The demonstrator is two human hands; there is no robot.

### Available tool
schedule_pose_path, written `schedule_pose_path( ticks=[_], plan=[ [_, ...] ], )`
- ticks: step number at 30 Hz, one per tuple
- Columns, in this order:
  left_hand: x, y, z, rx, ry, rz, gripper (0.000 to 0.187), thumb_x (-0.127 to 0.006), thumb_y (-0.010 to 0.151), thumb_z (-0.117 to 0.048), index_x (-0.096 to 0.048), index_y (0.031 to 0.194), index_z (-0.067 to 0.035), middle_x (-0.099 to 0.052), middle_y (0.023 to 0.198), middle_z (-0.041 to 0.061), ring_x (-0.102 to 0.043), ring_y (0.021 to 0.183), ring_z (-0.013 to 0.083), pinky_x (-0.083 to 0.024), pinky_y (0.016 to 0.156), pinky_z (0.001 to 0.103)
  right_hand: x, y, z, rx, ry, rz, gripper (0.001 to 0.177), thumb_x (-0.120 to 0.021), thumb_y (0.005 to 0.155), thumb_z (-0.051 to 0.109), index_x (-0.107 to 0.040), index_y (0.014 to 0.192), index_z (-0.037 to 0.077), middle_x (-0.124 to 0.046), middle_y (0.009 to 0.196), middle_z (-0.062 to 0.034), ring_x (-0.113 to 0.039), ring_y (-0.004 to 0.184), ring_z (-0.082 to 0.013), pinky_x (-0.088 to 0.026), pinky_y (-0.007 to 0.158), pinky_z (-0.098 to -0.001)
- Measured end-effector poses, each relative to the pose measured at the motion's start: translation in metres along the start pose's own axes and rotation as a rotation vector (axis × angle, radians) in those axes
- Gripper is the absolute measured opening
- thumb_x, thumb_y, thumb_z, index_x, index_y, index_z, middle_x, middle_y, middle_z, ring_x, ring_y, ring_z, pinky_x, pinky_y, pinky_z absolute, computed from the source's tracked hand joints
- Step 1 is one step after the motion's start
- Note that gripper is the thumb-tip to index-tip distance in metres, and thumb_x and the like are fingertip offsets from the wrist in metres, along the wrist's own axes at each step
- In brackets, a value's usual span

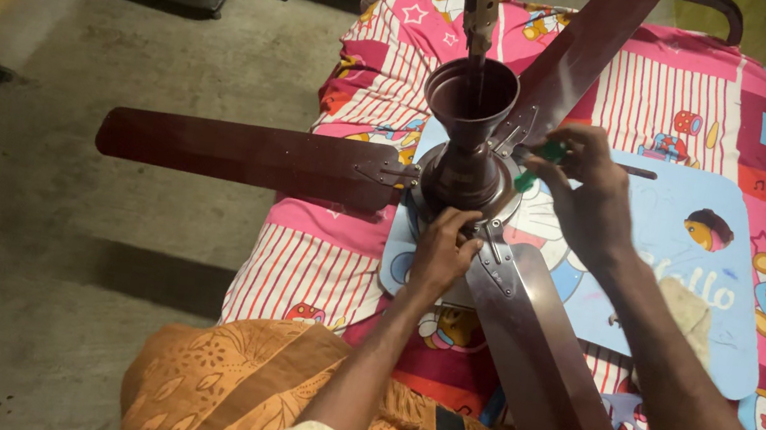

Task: The person attaches three fan blades to a ceiling fan motor housing using a screwdriver. They insert screws and tighten them to secure each blade in sequence.

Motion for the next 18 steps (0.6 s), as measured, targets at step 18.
schedule_pose_path(
  ticks=[18],
  plan=[
    [0.003, 0.024, 0.025, -0.085, -0.037, -0.044, 0.016, -0.076, 0.082, -0.006, -0.076, 0.098, -0.004, -0.076, 0.096, 0.013, -0.075, 0.090, 0.0281, -0.058, 0.081, 0.036, -0.024, 0.012, 0.013, 0.064, 0.033, 0.150, 0.032, -0.065, 0.102, 0.002, -0.043, 0.126, 0.003, -0.072, 0.116, -0.0175, -0.074, 0.112, -0.0287, -0.063, 0.090, -0.0362]
  ],
)
Point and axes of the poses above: each hand's wrist, its own y-axis towards the middle knuckle, its own x-axis out of the back of the hand, z = x × y, the point moved 7 cm from there along y, towards the middle knuckle
